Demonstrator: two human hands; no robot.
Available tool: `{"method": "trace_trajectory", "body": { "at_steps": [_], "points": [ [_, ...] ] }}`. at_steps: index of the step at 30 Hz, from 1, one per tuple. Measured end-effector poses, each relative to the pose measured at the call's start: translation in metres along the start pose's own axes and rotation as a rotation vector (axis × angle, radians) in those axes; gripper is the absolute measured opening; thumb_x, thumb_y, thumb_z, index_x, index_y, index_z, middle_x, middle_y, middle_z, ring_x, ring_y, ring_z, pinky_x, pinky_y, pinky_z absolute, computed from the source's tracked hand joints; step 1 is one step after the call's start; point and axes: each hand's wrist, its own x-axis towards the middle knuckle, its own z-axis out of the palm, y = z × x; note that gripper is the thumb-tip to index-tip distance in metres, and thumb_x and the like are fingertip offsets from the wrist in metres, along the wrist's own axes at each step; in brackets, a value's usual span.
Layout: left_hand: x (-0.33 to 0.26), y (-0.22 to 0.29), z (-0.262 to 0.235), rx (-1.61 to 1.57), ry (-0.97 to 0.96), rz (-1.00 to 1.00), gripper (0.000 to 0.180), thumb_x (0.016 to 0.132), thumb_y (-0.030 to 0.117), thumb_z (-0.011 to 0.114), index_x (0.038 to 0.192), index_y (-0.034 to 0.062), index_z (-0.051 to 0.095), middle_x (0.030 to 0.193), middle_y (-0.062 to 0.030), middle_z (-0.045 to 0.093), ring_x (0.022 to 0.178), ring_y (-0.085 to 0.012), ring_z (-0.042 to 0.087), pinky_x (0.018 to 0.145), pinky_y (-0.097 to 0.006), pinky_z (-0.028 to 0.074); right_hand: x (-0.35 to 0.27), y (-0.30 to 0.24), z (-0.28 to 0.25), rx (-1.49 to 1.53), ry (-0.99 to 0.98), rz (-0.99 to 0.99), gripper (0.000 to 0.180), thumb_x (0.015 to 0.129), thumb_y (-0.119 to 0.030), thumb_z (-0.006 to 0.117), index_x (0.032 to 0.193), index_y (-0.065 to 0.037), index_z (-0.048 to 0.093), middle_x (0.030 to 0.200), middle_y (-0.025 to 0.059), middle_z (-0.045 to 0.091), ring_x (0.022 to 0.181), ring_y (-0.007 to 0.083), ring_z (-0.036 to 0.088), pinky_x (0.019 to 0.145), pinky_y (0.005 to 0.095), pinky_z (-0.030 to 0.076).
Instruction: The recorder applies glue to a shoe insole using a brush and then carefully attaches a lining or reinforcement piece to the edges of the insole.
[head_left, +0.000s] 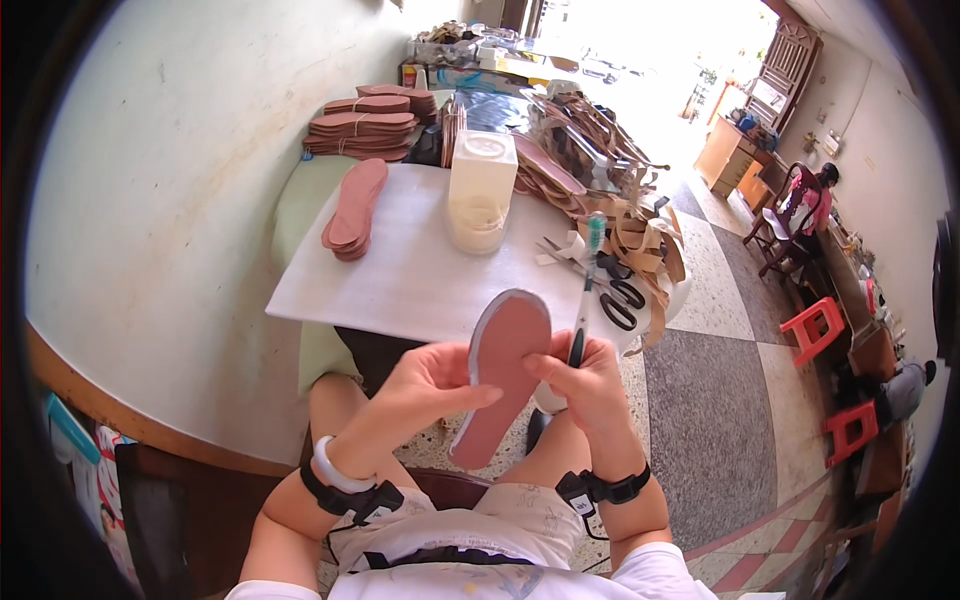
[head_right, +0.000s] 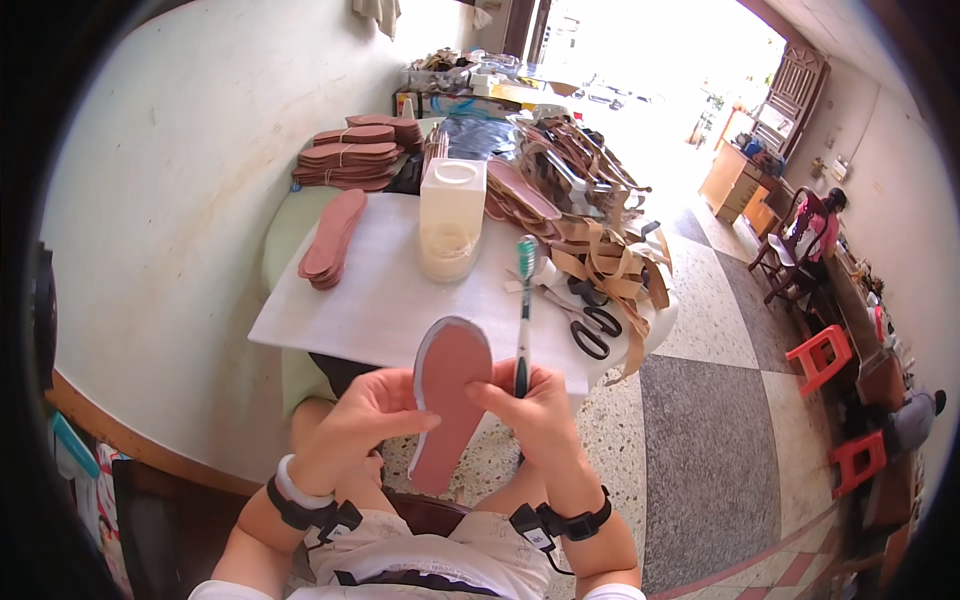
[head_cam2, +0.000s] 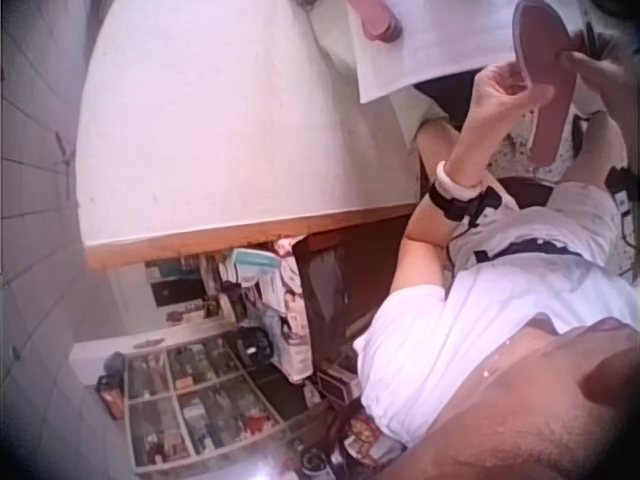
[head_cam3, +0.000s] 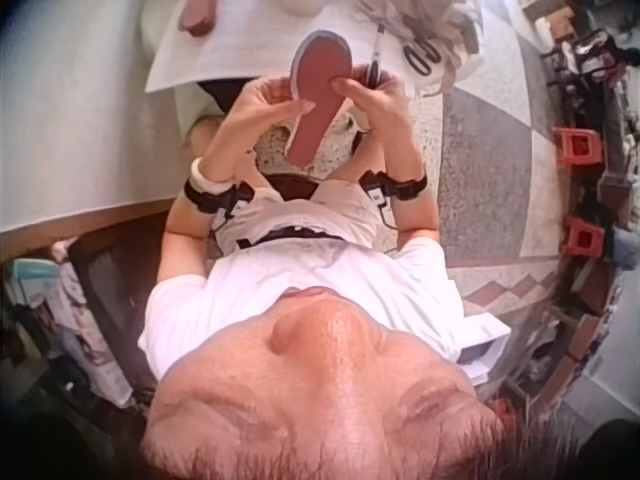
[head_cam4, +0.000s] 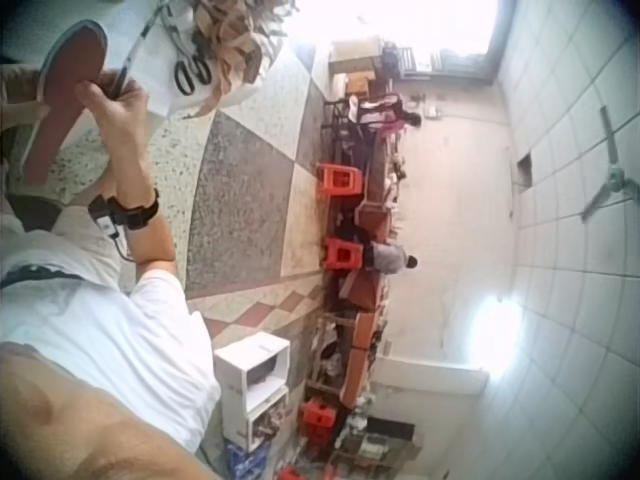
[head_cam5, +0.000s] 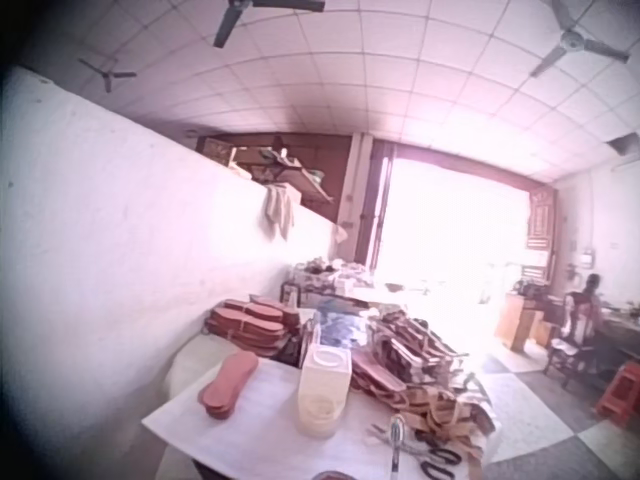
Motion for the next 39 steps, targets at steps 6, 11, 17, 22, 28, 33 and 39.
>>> {"method": "trace_trajectory", "body": {
  "at_steps": [6,11,17,22,28,33,39],
  "points": [
    [0.004,-0.032,-0.013,-0.043,0.088,0.016,0.018,0.083,0.002,0.069,0.1,-0.0032,0.068,0.092,-0.0075,0.07,0.082,-0.0078,0.064,0.074,-0.022,0.052,0.006,0.012,0.001,-0.121,0.054,-0.098,0.013,0.084,-0.007,0.07,0.092,0.003,0.067,0.08,0.0004,0.065,0.066,0.0057,0.056,0.06,0.0198,0.045],
    [0.001,-0.033,-0.028,-0.097,0.16,0.033,0.017,0.082,0.001,0.069,0.098,-0.0029,0.069,0.091,-0.0083,0.07,0.079,-0.0085,0.065,0.072,-0.022,0.053,0.011,-0.008,-0.031,-0.655,0.148,-0.491,0.021,0.087,-0.007,0.065,0.107,0.0,0.067,0.076,0.0008,0.059,0.065,0.006,0.049,0.055,0.021,0.037],
    [0.002,-0.028,-0.034,-0.123,0.129,-0.014,0.017,0.082,0.001,0.069,0.099,-0.003,0.069,0.092,-0.0086,0.071,0.079,-0.0096,0.065,0.074,-0.024,0.053,0.023,-0.015,-0.047,-1.053,0.067,-0.623,0.026,0.082,-0.003,0.067,0.108,-0.005,0.069,0.071,0.005,0.056,0.061,0.0107,0.048,0.052,0.0248,0.036],
    [0.002,-0.024,-0.036,-0.144,0.123,-0.017,0.019,0.082,0.002,0.07,0.1,-0.0033,0.068,0.094,-0.0094,0.07,0.08,-0.0102,0.066,0.074,-0.024,0.053,0.033,-0.01,-0.052,-1.096,0.035,-0.662,0.027,0.08,-0.002,0.069,0.106,-0.006,0.071,0.071,0.0061,0.057,0.06,0.0138,0.049,0.052,0.027,0.037],
    [0.001,-0.019,-0.043,-0.192,0.175,0.01,0.015,0.083,0.003,0.068,0.097,-0.0035,0.068,0.092,-0.0102,0.07,0.079,-0.0117,0.066,0.073,-0.025,0.054,0.028,-0.009,-0.048,-1.104,-0.039,-0.609,0.027,0.078,-0.001,0.069,0.104,-0.008,0.071,0.068,0.006,0.056,0.059,0.016,0.051,0.053,0.0286,0.039],
    [0.003,-0.014,-0.049,-0.231,0.26,0.013,0.013,0.082,0.003,0.068,0.094,-0.003,0.067,0.089,-0.0107,0.07,0.074,-0.0129,0.067,0.067,-0.026,0.055,0.015,0.002,-0.041,-1.059,-0.111,-0.585,0.026,0.076,-0.002,0.07,0.101,-0.009,0.072,0.067,0.0057,0.056,0.057,0.0181,0.05,0.052,0.0293,0.039],
    [0.006,-0.013,-0.055,-0.239,0.375,0.063,0.015,0.082,0.005,0.069,0.093,-0.0034,0.066,0.086,-0.0108,0.069,0.07,-0.014,0.067,0.065,-0.027,0.055,-0.008,0.018,-0.032,-1.064,-0.212,-0.509,0.024,0.076,-0.009,0.071,0.1,-0.009,0.072,0.065,0.0037,0.053,0.059,0.0197,0.05,0.055,0.0318,0.04]
  ]
}}
